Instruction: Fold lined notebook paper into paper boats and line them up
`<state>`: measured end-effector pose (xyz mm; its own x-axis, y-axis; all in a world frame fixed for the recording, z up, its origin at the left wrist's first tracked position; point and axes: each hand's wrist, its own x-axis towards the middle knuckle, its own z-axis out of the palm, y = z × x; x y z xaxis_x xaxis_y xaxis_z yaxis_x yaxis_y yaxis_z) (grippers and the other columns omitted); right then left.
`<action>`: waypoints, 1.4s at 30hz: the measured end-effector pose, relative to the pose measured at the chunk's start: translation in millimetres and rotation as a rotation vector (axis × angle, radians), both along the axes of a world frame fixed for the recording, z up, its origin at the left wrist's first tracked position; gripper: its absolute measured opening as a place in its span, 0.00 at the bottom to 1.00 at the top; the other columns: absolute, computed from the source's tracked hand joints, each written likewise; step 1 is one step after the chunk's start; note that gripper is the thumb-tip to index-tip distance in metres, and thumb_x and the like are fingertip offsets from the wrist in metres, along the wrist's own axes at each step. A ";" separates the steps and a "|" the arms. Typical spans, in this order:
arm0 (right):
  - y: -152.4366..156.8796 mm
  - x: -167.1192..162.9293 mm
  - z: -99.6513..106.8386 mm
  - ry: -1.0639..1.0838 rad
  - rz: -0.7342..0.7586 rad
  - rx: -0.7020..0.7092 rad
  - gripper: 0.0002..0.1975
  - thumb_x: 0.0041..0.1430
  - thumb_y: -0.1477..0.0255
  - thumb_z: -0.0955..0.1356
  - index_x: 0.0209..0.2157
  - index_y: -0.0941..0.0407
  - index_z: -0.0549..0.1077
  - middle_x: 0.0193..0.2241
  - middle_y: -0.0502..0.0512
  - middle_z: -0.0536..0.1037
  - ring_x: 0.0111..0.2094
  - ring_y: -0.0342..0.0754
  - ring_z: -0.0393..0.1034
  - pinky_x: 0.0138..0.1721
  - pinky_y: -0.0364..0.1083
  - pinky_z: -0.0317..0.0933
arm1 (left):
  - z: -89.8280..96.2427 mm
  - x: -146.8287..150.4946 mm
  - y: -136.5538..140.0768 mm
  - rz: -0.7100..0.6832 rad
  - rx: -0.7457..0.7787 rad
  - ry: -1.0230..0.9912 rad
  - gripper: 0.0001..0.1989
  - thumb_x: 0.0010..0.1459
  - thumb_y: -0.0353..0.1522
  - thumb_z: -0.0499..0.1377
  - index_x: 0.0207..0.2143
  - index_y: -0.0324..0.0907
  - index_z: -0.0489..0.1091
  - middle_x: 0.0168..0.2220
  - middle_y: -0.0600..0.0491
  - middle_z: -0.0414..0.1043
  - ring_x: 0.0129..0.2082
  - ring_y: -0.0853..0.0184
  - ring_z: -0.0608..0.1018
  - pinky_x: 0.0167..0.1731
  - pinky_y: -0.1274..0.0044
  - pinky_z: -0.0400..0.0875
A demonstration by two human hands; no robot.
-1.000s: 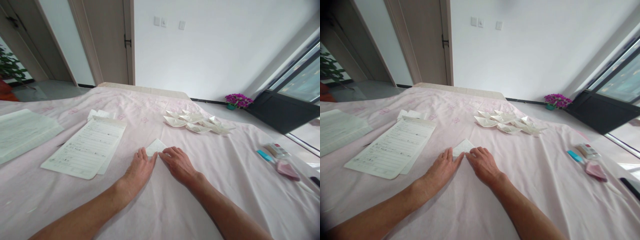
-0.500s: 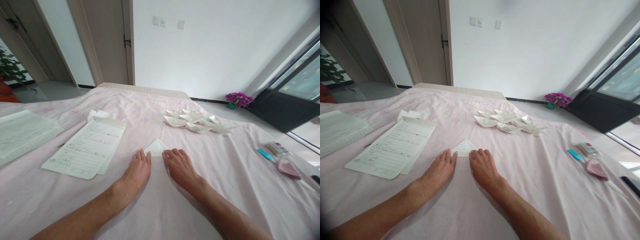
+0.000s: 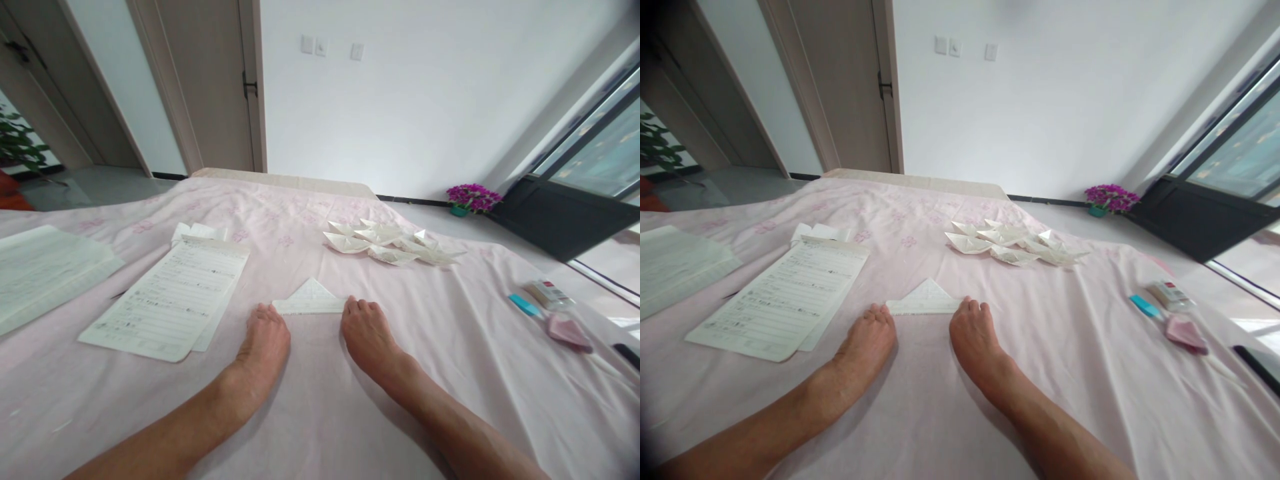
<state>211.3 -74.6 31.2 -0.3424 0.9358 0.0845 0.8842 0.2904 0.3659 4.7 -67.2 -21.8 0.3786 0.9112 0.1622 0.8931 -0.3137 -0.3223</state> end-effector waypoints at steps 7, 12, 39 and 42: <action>9.6 5.0 -2.6 0.012 -0.080 -0.030 0.13 0.56 0.86 0.63 0.37 0.64 0.76 0.33 0.66 0.75 0.35 0.56 0.69 0.31 0.50 0.60 | 64.1 -10.6 11.5 0.071 -0.222 -0.113 0.15 0.58 0.20 0.50 0.33 0.34 0.77 0.32 0.40 0.77 0.32 0.54 0.79 0.30 0.68 0.69; 13.6 8.7 -5.5 0.067 -0.083 -0.011 0.11 0.57 0.85 0.63 0.36 0.63 0.76 0.34 0.65 0.76 0.37 0.56 0.69 0.32 0.50 0.59 | 61.3 -15.9 20.7 -0.021 0.042 -0.173 0.08 0.60 0.34 0.58 0.37 0.39 0.74 0.36 0.45 0.75 0.39 0.53 0.75 0.40 0.65 0.64; 28.0 22.9 -15.6 0.226 0.005 0.003 0.12 0.65 0.78 0.61 0.45 0.56 0.72 0.44 0.58 0.76 0.42 0.52 0.66 0.39 0.48 0.55 | 12.9 -15.3 67.6 -0.364 0.143 -0.458 0.15 0.60 0.29 0.60 0.50 0.43 0.70 0.51 0.46 0.74 0.52 0.56 0.74 0.56 0.60 0.60; 29.4 21.6 -15.6 0.289 0.015 0.004 0.10 0.67 0.76 0.60 0.39 0.55 0.73 0.39 0.57 0.77 0.40 0.50 0.67 0.39 0.47 0.54 | 8.4 -18.1 71.2 -0.363 0.145 -0.485 0.11 0.62 0.29 0.57 0.47 0.44 0.72 0.47 0.48 0.77 0.45 0.59 0.77 0.54 0.62 0.63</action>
